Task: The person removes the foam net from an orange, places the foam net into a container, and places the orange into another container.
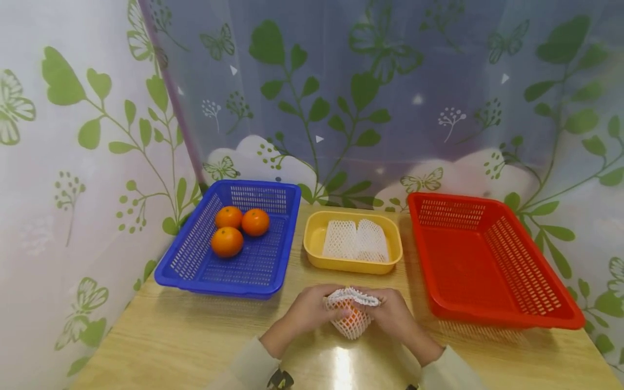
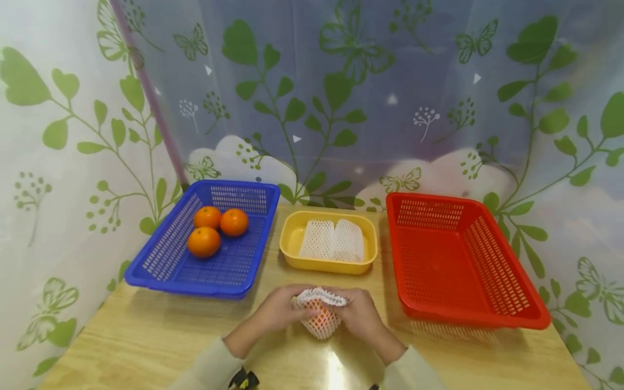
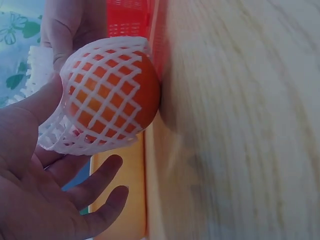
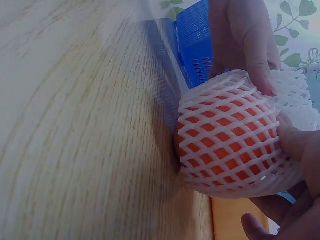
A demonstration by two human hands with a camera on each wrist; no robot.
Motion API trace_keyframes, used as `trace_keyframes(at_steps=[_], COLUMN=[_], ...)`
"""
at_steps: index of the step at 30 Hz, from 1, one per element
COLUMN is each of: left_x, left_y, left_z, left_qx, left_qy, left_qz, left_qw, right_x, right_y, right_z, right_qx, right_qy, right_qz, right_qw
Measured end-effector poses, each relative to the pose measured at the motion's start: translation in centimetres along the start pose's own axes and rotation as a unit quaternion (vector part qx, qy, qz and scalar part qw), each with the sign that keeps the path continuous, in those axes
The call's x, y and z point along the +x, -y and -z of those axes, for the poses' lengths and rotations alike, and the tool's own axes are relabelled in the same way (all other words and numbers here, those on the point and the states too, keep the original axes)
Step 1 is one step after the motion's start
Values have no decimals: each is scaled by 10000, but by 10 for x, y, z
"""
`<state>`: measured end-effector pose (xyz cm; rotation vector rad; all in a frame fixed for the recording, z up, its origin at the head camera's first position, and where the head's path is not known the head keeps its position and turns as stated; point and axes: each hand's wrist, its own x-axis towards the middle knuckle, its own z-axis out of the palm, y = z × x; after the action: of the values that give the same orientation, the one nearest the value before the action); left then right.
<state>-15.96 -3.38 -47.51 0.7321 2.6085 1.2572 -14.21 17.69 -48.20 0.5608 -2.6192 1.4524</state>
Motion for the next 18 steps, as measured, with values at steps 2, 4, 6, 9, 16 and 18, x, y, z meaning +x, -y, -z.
trace_keyframes(at_steps=[2,4,6,9,16,18], left_x=[0,0,0,0,1,1], left_y=[1,3,4,4,-1,-2], left_z=[-1,-3,-4,-5,-5,-5], left_qx=[-78,-121,-102,-53,359,461], left_qy=[-4,-41,-114,-252,-718,-858], left_qz=[-50,-88,-132,-149,88,151], left_qw=[10000,9999,9998,9996,9967,9951], right_x=[1,0,0,-1,-1,0], right_y=[0,0,0,1,2,2], right_z=[-1,-2,-2,-3,-2,-2], right_qx=[85,158,269,384,578,561], right_qy=[-42,-66,-52,-3,213,233], right_qz=[3,-3,-61,-142,-257,-278], right_qw=[10000,9999,9996,9992,9978,9978])
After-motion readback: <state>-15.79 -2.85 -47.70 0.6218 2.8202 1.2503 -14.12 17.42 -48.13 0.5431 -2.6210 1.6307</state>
